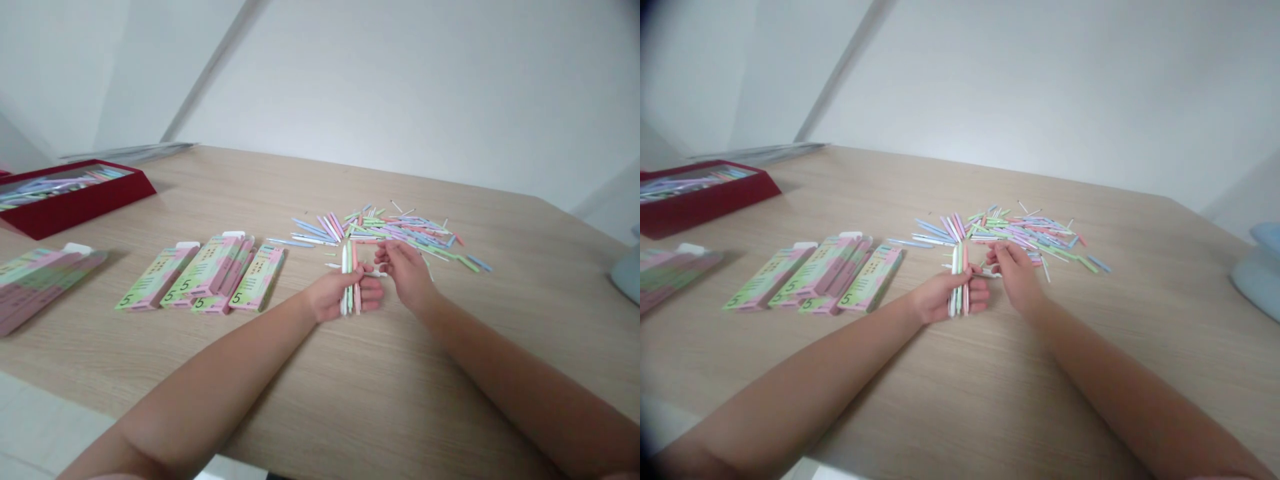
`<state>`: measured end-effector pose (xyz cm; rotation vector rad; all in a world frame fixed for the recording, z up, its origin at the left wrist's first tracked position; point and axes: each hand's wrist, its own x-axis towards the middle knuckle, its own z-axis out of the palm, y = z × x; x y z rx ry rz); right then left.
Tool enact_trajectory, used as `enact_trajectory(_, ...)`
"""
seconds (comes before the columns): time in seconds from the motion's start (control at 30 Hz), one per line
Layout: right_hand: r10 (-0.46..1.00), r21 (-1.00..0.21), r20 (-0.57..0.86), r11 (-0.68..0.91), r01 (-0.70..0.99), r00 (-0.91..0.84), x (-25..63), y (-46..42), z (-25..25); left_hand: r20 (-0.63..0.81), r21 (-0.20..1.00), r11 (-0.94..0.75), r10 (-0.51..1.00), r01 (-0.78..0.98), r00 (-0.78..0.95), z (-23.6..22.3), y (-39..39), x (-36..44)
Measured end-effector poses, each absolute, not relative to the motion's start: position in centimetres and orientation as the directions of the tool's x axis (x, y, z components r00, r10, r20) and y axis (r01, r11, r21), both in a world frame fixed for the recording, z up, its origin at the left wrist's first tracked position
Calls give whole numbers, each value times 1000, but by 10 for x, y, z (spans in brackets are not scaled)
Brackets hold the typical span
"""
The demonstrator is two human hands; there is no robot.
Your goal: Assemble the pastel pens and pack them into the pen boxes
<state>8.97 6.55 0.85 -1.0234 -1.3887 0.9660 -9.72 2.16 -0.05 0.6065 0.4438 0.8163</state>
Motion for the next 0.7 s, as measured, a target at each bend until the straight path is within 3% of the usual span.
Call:
enact_trajectory(0.1, 922, -793, 351, 386, 471, -165, 76, 109, 17, -132, 578, 519, 821, -630, 555, -1, 28, -101)
enact_trajectory(0.13, 918, -756, 338, 396, 521, -208, 70, 124, 19, -131, 568, 517, 825, -641, 550, -1, 30, -102)
enact_trajectory(0.4, 905, -467, 194, 424, 776, -378, 26, 208, 20, -106, 565, 565, 772, -601, 627, -2, 30, -105)
enact_trajectory(0.7, 953, -279, 7, 292, 915, -302, 6, 234, 21, -121, 575, 607, 726, -548, 677, -7, 32, -104)
